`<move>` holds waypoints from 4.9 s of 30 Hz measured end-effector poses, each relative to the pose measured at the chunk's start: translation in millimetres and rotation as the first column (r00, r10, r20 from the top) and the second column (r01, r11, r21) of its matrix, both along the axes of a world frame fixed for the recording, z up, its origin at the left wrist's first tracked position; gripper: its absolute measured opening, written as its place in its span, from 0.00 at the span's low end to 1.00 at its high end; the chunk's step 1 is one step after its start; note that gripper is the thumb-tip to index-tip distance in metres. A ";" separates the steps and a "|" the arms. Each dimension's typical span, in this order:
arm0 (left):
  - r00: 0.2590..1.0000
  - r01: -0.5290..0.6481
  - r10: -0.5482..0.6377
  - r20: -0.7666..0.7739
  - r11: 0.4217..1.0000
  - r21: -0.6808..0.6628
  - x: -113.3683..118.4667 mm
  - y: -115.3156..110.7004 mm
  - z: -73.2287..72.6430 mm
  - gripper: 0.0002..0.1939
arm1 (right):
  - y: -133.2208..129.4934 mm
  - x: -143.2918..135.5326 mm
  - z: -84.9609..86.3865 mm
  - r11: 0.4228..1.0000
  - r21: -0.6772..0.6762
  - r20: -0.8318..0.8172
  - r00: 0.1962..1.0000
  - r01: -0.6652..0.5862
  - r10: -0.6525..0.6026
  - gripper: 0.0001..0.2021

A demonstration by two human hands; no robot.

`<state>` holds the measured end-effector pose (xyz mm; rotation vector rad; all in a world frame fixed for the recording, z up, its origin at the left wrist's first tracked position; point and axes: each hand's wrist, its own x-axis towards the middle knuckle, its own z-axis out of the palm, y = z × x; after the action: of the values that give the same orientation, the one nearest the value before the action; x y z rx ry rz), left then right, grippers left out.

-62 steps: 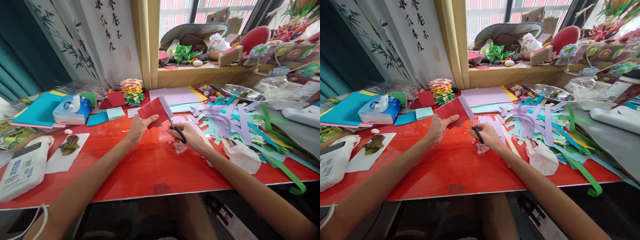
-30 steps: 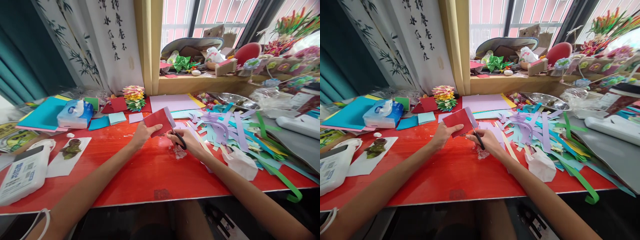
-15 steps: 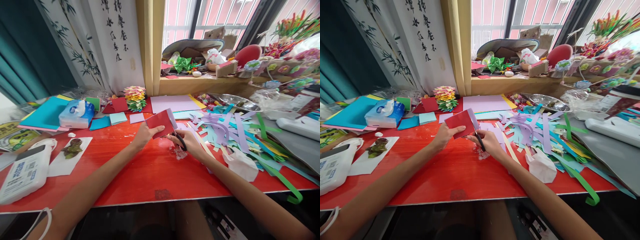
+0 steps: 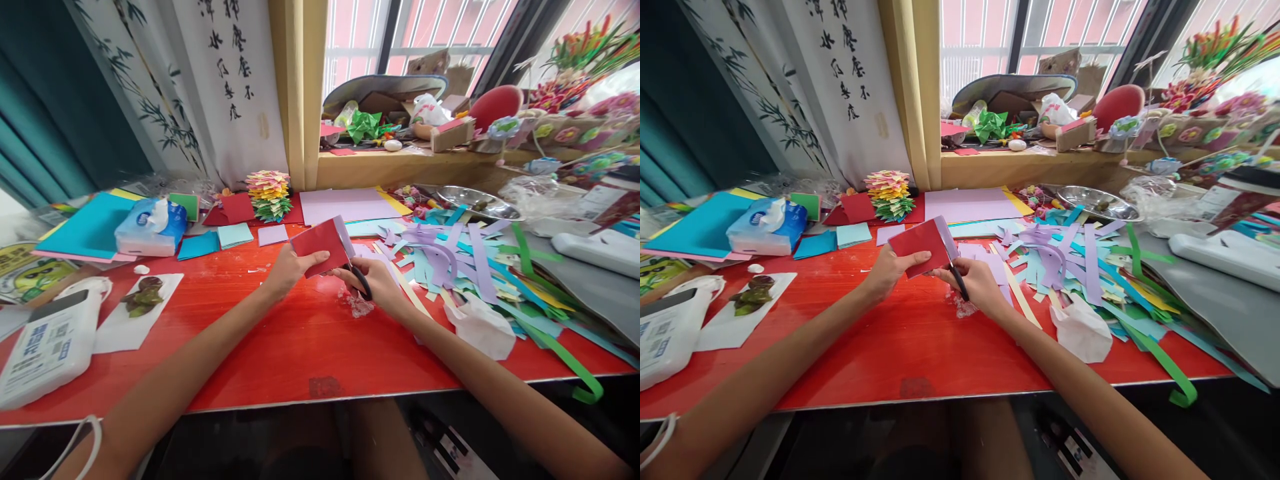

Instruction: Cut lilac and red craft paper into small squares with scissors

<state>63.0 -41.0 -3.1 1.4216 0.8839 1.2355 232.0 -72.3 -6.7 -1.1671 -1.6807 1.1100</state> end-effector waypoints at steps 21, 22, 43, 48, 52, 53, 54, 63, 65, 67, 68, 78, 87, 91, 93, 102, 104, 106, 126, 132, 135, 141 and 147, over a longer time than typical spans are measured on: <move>0.997 0.070 -0.070 0.027 0.997 -0.026 2.5 -0.8 -5.5 0.10 | 3.2 -1.1 -7.1 1.000 -0.017 -0.109 0.994 0.011 -0.013 0.36; 0.997 0.072 -0.071 0.019 0.997 -0.040 2.7 -0.7 -6.4 0.10 | 3.5 -0.5 -7.4 1.000 -0.025 -0.106 0.994 0.013 -0.016 0.38; 0.996 0.091 -0.091 0.009 0.994 -0.061 3.8 -1.4 -6.6 0.12 | 1.3 -1.3 -11.6 0.997 0.022 -0.150 0.986 0.075 -0.071 0.48; 0.994 0.109 -0.110 -0.007 0.991 -0.074 4.7 -3.0 -7.7 0.11 | 2.0 -0.6 -10.2 0.999 -0.020 -0.135 0.990 0.043 -0.045 0.48; 0.995 0.102 -0.103 -0.009 0.991 -0.083 4.9 -2.4 -7.2 0.10 | 2.1 -0.6 -12.0 0.998 -0.006 -0.156 0.986 0.056 -0.056 0.49; 0.995 0.099 -0.101 -0.016 0.992 -0.080 4.8 -2.4 -6.7 0.10 | 1.7 -1.0 -12.0 0.998 -0.003 -0.166 0.984 0.059 -0.058 0.49; 0.995 0.097 -0.099 -0.024 0.992 -0.078 4.7 -2.5 -6.3 0.10 | 1.3 -1.4 -11.6 0.998 -0.002 -0.175 0.983 0.060 -0.060 0.49; 0.990 0.078 -0.077 -0.118 0.997 -0.004 6.1 -5.0 -9.1 0.12 | -0.6 -1.2 -5.3 0.999 -0.014 -0.120 0.991 0.052 -0.054 0.44; 0.986 0.077 -0.079 -0.148 0.997 -0.017 5.9 -4.5 -9.1 0.12 | -1.0 -1.1 -6.4 0.997 0.000 -0.120 0.990 0.072 -0.071 0.45; 0.981 0.085 -0.090 -0.173 0.996 -0.033 5.5 -4.8 -8.1 0.12 | -2.0 -1.4 -6.0 0.997 0.000 -0.122 0.990 0.077 -0.076 0.45; 0.978 0.091 -0.096 -0.184 0.995 -0.038 5.4 -5.4 -7.5 0.12 | -2.5 -1.6 -5.2 0.997 -0.011 -0.121 0.990 0.077 -0.077 0.45; 0.969 0.084 -0.087 -0.233 0.996 -0.021 7.4 -8.9 -4.8 0.12 | 0.1 0.3 -8.0 0.995 -0.037 -0.096 0.991 0.094 -0.097 0.51; 0.972 0.095 -0.092 -0.218 0.995 0.002 6.4 -7.7 -7.7 0.12 | 1.5 1.5 -9.5 0.997 -0.035 -0.120 0.990 0.072 -0.076 0.51; 0.964 0.114 -0.109 -0.244 0.993 0.006 5.4 -6.0 -11.2 0.14 | 0.9 1.9 -9.8 0.997 -0.007 -0.110 0.991 0.072 -0.072 0.49; 0.962 0.124 -0.119 -0.244 0.992 0.005 5.4 -5.7 -11.4 0.14 | -0.1 1.4 -8.0 0.997 0.003 -0.115 0.990 0.077 -0.076 0.49; 0.964 0.106 -0.096 -0.248 0.994 0.027 7.0 -6.3 -13.0 0.15 | -0.8 0.6 -5.1 0.996 0.015 -0.098 0.991 0.093 -0.091 0.49; 0.965 0.108 -0.098 -0.243 0.994 0.026 7.2 -6.6 -11.2 0.14 | -0.3 0.4 -6.6 0.993 0.036 -0.095 0.990 0.110 -0.106 0.48; 0.968 0.118 -0.107 -0.226 0.992 0.035 7.4 -7.2 -9.6 0.14 | 0.1 0.5 -6.9 0.993 0.025 -0.089 0.990 0.115 -0.112 0.49; 0.948 0.295 -0.297 -0.115 0.955 -0.028 77.7 22.5 3.1 0.12 | -2.3 59.0 5.3 0.964 -0.030 -0.158 0.951 0.265 -0.266 0.40; 0.895 0.443 -0.447 -0.001 0.888 -0.125 131.4 35.7 -9.1 0.14 | -6.7 105.4 -0.4 0.933 -0.074 -0.157 0.920 0.351 -0.358 0.36; 0.892 0.444 -0.451 -0.025 0.886 -0.134 142.6 39.8 -10.3 0.13 | -4.3 117.0 0.5 0.938 -0.135 -0.192 0.920 0.320 -0.342 0.34; 0.872 0.472 -0.487 -0.043 0.862 -0.186 148.7 41.9 -4.7 0.12 | -0.2 124.7 1.3 0.949 -0.097 -0.251 0.916 0.299 -0.314 0.22; 0.885 0.455 -0.465 -0.017 0.873 -0.177 148.2 42.7 -10.3 0.14 | -1.3 122.9 -1.8 0.934 -0.121 -0.200 0.914 0.336 -0.354 0.28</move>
<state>211.2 1.7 -13.3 1.4307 0.6188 0.7423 354.9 -73.7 -8.5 -1.2856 -1.2116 1.0479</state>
